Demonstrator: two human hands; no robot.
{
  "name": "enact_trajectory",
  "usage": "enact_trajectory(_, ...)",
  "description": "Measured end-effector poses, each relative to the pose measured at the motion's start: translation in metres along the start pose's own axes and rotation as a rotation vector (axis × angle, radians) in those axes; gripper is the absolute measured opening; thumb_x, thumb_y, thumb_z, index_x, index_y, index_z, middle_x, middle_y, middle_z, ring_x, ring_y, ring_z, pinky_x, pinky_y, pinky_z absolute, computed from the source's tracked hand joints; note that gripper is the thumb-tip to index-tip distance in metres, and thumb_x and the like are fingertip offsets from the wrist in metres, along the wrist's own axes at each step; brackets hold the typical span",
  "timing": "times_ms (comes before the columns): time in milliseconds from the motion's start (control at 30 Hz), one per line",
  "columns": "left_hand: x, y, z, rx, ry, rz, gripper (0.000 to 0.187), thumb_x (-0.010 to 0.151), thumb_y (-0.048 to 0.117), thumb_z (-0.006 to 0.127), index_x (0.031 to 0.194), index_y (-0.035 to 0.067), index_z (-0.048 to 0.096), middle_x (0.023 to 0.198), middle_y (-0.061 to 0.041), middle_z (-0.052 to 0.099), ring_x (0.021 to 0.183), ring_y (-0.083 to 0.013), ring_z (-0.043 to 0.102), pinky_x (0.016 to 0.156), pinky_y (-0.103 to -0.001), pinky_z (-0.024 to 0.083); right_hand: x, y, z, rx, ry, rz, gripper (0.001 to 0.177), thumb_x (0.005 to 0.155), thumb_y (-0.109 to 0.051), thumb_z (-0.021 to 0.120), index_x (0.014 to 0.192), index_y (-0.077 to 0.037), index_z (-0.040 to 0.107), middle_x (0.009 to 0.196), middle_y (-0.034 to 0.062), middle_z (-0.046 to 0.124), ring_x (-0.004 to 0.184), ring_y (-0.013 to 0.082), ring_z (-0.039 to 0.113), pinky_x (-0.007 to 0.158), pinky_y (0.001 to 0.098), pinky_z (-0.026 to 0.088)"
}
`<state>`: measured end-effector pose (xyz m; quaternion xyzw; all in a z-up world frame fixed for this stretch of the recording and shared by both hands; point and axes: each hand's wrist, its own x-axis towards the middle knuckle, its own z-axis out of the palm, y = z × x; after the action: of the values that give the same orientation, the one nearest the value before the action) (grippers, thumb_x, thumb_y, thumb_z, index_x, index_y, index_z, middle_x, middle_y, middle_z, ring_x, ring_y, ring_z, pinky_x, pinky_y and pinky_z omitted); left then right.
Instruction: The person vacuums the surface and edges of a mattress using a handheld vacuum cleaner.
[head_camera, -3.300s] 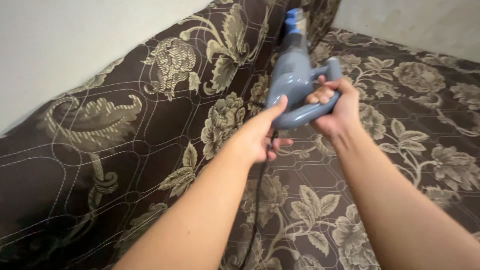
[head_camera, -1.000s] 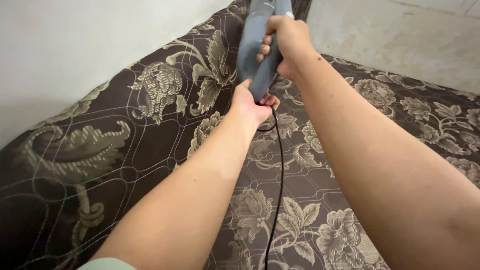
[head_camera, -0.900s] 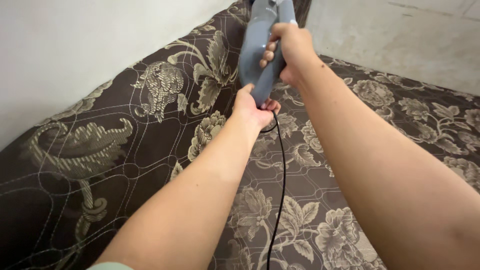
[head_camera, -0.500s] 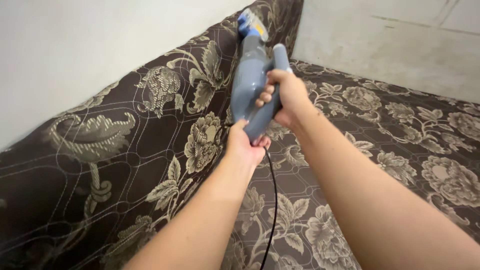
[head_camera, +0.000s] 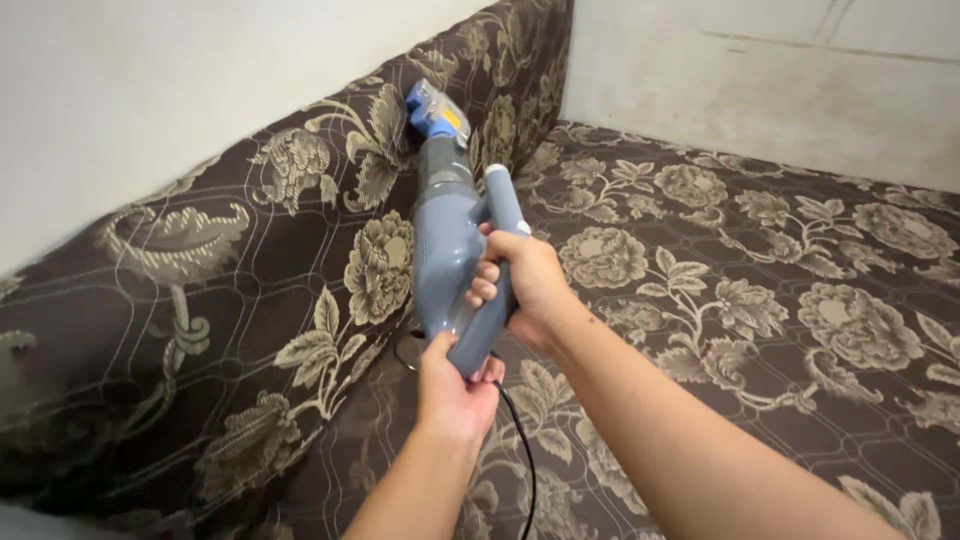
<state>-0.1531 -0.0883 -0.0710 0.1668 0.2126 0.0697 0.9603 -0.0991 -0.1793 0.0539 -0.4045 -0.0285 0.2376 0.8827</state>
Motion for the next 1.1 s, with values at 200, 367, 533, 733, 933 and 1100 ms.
enact_trajectory(200,-0.052,-0.017,-0.017,-0.032,0.112,0.023,0.016,0.091,0.019,0.052,0.078,0.010,0.050,0.054,-0.002,0.040,0.044,-0.0154,0.032,0.050,-0.034,0.030,-0.054,0.011,0.002,-0.019,-0.018,0.010,0.032,0.081,-0.003,0.056,0.112,-0.009,0.051,0.059,0.0033,0.045,0.045,0.0161,0.043,0.048,0.0369,0.044)
enact_trajectory(367,-0.083,-0.038,-0.029,-0.115,0.135,-0.003,0.026,0.095,0.025,0.050,0.076,0.007,0.049,0.052,-0.003,0.035,0.045,-0.0164,0.032,0.051,-0.034,0.032,-0.091,0.013,0.010,-0.100,-0.020,0.004,0.033,0.081,-0.002,0.058,0.113,-0.006,0.051,0.059,0.0041,0.046,0.044,0.0153,0.044,0.046,0.0342,0.043)
enact_trajectory(533,-0.093,-0.046,-0.028,-0.151,0.083,-0.014,0.029,0.097,0.024,0.048,0.073,0.008,0.046,0.051,-0.003,0.033,0.046,-0.0167,0.031,0.051,-0.035,0.032,-0.099,0.012,0.015,-0.144,-0.020,-0.014,0.035,0.080,0.000,0.058,0.115,-0.005,0.051,0.060,0.0047,0.047,0.044,0.0151,0.045,0.044,0.0333,0.042)
enact_trajectory(733,-0.075,-0.035,-0.004,-0.145,0.137,-0.035,0.032,0.101,0.027,0.045,0.076,0.006,0.049,0.054,-0.004,0.033,0.052,-0.0175,0.031,0.056,-0.036,0.033,-0.072,0.004,0.017,-0.187,-0.043,-0.073,0.032,0.081,0.001,0.057,0.111,-0.003,0.050,0.060,0.0052,0.047,0.044,0.0153,0.046,0.044,0.0335,0.042)
enact_trajectory(933,-0.020,-0.027,0.008,-0.160,0.019,-0.049,0.038,0.099,0.028,0.048,0.067,0.008,0.042,0.053,-0.004,0.031,0.051,-0.0178,0.029,0.055,-0.036,0.032,-0.029,-0.009,0.022,-0.284,-0.011,-0.123,0.020,0.079,0.000,0.058,0.097,-0.003,0.052,0.058,0.0054,0.047,0.042,0.0159,0.045,0.042,0.0347,0.043)
enact_trajectory(1100,0.033,-0.015,0.037,-0.180,-0.036,-0.100,0.038,0.096,0.028,0.048,0.064,0.008,0.040,0.054,-0.005,0.031,0.051,-0.0185,0.029,0.056,-0.036,0.033,0.020,-0.034,0.030,-0.368,0.000,-0.142,0.012,0.079,0.000,0.060,0.086,0.000,0.050,0.060,0.0065,0.049,0.044,0.0179,0.049,0.044,0.0379,0.047)
